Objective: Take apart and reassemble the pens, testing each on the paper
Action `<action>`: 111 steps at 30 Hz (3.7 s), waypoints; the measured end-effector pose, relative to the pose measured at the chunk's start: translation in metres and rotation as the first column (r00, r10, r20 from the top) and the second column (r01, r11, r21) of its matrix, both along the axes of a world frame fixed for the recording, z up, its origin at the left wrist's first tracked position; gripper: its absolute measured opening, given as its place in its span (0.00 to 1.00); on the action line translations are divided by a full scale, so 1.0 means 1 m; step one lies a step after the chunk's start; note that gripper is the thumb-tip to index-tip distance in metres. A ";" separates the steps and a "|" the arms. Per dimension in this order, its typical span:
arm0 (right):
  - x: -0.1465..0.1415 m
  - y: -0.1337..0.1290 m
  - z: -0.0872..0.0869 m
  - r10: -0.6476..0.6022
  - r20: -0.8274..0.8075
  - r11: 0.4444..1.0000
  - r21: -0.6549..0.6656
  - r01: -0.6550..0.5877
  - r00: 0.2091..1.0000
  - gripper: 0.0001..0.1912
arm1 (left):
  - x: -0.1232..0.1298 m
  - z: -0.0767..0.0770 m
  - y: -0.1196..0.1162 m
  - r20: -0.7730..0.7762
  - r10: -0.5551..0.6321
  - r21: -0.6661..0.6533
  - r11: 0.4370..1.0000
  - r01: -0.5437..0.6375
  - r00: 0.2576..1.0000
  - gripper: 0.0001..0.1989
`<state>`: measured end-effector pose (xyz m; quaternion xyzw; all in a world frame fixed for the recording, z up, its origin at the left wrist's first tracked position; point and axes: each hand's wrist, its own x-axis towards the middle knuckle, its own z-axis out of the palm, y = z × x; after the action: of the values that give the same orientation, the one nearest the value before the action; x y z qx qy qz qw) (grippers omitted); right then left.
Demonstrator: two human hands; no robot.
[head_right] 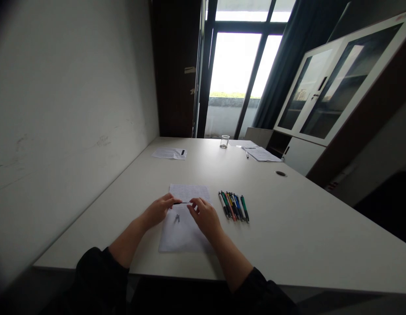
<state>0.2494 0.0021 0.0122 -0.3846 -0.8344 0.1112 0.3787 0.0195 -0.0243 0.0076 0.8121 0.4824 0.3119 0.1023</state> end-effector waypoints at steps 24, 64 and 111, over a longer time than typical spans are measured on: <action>0.004 0.001 0.008 -0.035 -0.277 0.996 -0.090 0.011 0.960 0.13 | 0.000 0.002 -0.001 0.097 -0.046 -0.011 0.999 0.047 0.994 0.26; 0.016 -0.026 0.011 0.303 0.510 0.892 0.146 -0.428 0.805 0.09 | -0.007 0.004 0.003 0.134 0.062 0.034 0.997 -0.068 0.989 0.15; 0.012 -0.005 -0.010 0.082 0.062 0.983 -0.169 -0.070 0.995 0.06 | 0.011 0.006 -0.001 0.643 -0.024 -0.115 0.985 0.128 0.765 0.18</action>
<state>0.2618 -0.0031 0.0025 -0.3863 -0.8488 0.1818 0.3118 0.0309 -0.0250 0.0134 0.6662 0.4076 0.5275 0.3344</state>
